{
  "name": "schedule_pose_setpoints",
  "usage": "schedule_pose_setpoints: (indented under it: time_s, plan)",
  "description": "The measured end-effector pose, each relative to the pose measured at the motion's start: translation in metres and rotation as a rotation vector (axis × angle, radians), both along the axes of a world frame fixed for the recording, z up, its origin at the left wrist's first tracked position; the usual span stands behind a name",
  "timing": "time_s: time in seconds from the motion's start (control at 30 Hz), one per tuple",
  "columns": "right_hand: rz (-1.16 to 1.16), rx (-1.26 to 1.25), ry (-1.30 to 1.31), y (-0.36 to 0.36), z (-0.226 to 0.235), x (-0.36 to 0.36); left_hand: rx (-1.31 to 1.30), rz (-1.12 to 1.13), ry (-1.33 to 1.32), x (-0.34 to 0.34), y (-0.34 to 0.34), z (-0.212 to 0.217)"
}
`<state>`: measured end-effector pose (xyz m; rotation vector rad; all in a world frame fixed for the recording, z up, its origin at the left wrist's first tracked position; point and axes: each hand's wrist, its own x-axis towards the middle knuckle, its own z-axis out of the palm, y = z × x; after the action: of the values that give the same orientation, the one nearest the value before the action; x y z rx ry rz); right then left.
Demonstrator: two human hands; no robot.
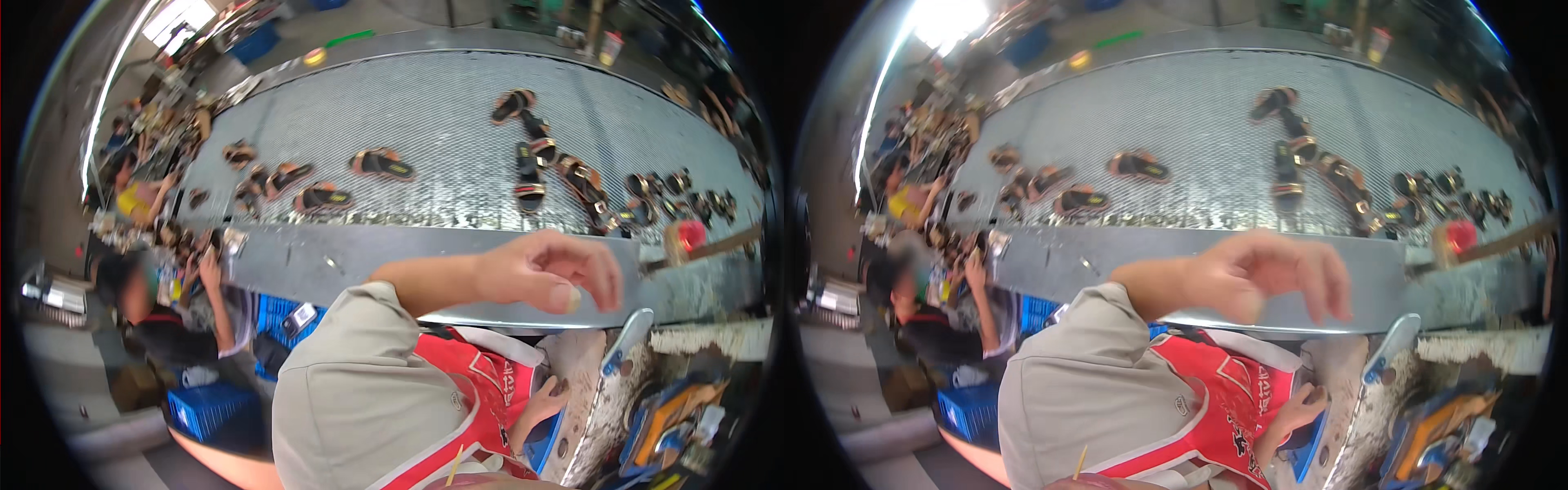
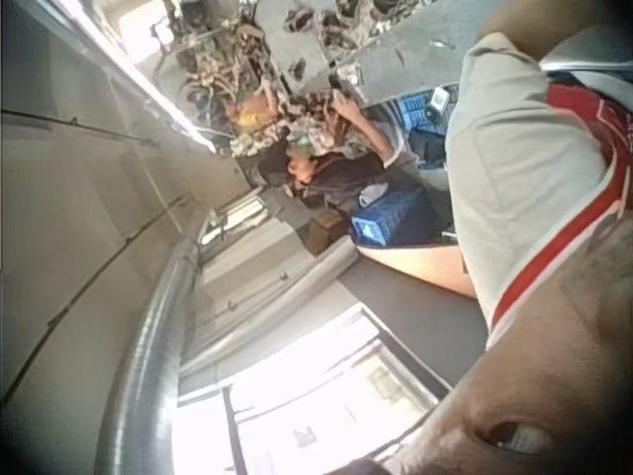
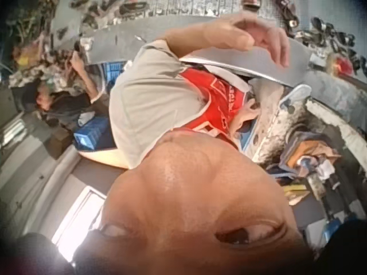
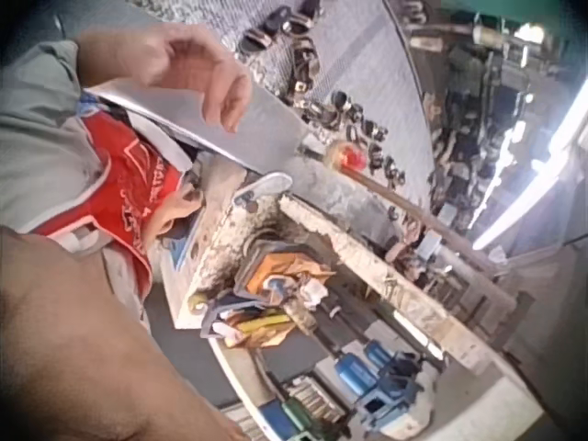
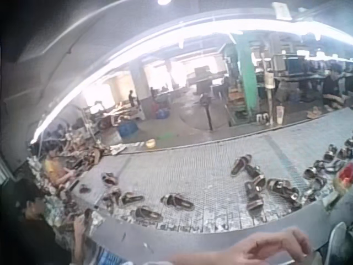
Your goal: Picking up sandals from a conveyor belt and using a machine to press or assemble parts.
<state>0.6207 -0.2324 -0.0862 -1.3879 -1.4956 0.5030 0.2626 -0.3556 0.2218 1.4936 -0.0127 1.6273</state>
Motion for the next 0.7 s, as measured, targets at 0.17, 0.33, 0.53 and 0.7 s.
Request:
schedule_pose_setpoints:
  time_s: [0.17,0.33,0.53,0.7]
  plan:
    - [0.259,-0.011,-0.087,0.020,-0.008,-0.015,0.035,-0.071,0.115,0.001,-0.076,0.059]
    - [0.326,0.008,-0.128,0.042,-0.006,-0.016,0.392,0.280,0.595,0.013,-0.092,0.086]
    - [0.328,0.010,-0.164,0.055,-0.013,-0.003,0.499,0.331,0.455,0.030,-0.095,0.079]
    - [0.329,0.008,-0.199,0.066,-0.021,0.006,0.708,0.465,0.323,0.052,-0.059,0.067]
